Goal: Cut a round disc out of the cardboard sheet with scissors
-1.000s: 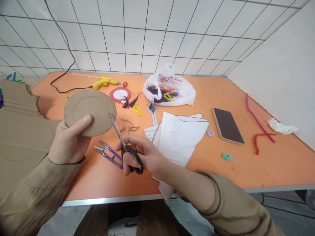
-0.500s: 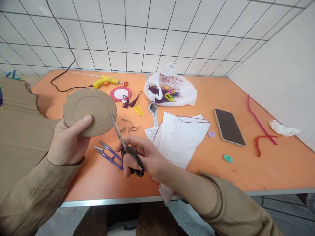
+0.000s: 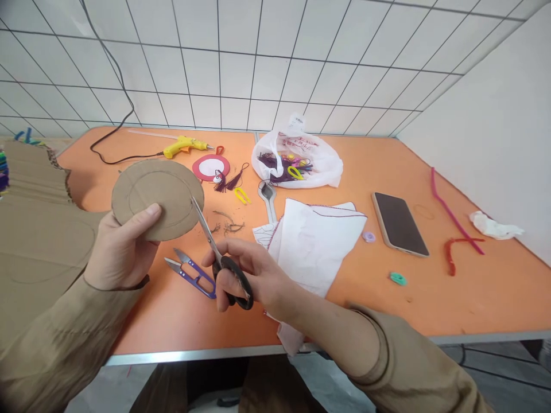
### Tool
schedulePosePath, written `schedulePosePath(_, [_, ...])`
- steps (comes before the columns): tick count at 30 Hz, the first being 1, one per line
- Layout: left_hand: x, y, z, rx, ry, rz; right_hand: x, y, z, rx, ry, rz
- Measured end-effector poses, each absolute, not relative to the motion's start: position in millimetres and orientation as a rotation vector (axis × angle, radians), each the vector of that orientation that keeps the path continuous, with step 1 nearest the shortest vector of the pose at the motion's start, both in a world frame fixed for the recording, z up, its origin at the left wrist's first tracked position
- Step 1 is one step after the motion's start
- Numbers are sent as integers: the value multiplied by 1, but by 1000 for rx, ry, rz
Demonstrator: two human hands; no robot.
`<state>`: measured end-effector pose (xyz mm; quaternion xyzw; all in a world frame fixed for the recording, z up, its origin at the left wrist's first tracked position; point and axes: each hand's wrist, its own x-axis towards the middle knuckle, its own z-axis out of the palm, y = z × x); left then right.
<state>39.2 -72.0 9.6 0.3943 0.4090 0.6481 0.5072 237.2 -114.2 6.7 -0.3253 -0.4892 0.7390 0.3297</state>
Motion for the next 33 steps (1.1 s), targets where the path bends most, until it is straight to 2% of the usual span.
schedulePosePath(33, [40,-73,7,957,982,1501,234,-113,-1,-855,-1307,1882])
